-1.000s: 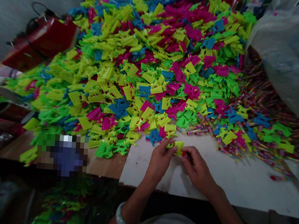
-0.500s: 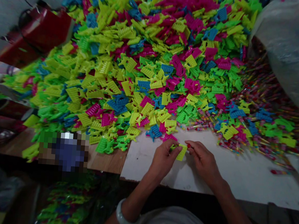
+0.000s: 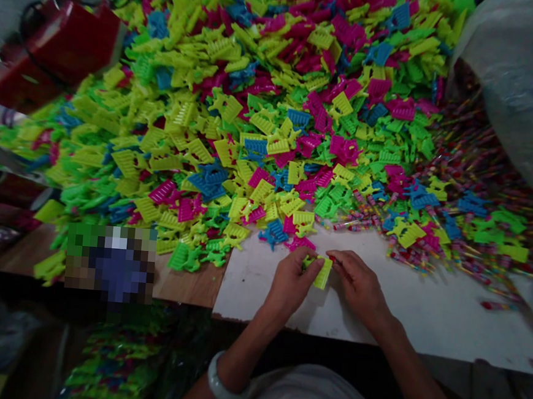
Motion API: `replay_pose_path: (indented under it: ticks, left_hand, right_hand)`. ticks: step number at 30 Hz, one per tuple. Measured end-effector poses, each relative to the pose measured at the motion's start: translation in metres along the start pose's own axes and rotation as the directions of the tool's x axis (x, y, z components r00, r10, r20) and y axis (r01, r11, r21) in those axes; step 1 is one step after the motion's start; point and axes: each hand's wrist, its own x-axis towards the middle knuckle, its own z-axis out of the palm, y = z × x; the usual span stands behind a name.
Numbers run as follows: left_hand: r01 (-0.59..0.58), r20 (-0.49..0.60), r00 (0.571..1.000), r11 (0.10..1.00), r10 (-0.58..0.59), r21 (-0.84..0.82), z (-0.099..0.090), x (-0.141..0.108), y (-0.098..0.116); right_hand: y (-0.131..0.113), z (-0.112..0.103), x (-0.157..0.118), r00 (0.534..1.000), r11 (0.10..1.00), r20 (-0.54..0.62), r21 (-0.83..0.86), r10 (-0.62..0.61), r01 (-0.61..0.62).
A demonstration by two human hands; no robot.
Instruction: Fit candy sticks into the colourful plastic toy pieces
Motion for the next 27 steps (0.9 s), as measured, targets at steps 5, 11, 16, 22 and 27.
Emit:
replay_pose_path:
  ticks: [5, 11, 16, 22, 27]
  left_hand:
    - [0.013, -0.066, 0.998, 1.0, -0.012, 0.019, 0.008, -0.002, -0.003]
    - [0.043, -0.084, 0.995, 0.998, -0.046, -0.036, 0.011, -0.005, -0.008]
    - [0.044, -0.103, 0.993, 0.997, -0.051, -0.063, 0.013, -0.006, -0.001]
    - [0.063, -0.143, 0.987, 0.996, -0.072, -0.064, 0.016, -0.01, 0.002]
    - [0.063, -0.196, 0.978, 0.997, -0.071, -0.051, 0.014, -0.008, -0.003]
  right_hand:
    - [0.003, 0.01, -0.008, 0.993, 0.995, -0.09, -0.068, -0.078, 0.072]
    - [-0.005, 0.005, -0.018, 0.992, 0.994, 0.093, -0.054, -0.089, 0.095]
    - [-0.017, -0.012, -0.015, 0.965, 0.991, 0.258, -0.11, -0.052, 0.082]
    - [-0.016, -0.012, -0.008, 0.963, 0.97, 0.263, -0.211, -0.065, 0.123]
    - [-0.014, 0.011, -0.012, 0.971, 0.938, 0.159, -0.274, -0.176, 0.215]
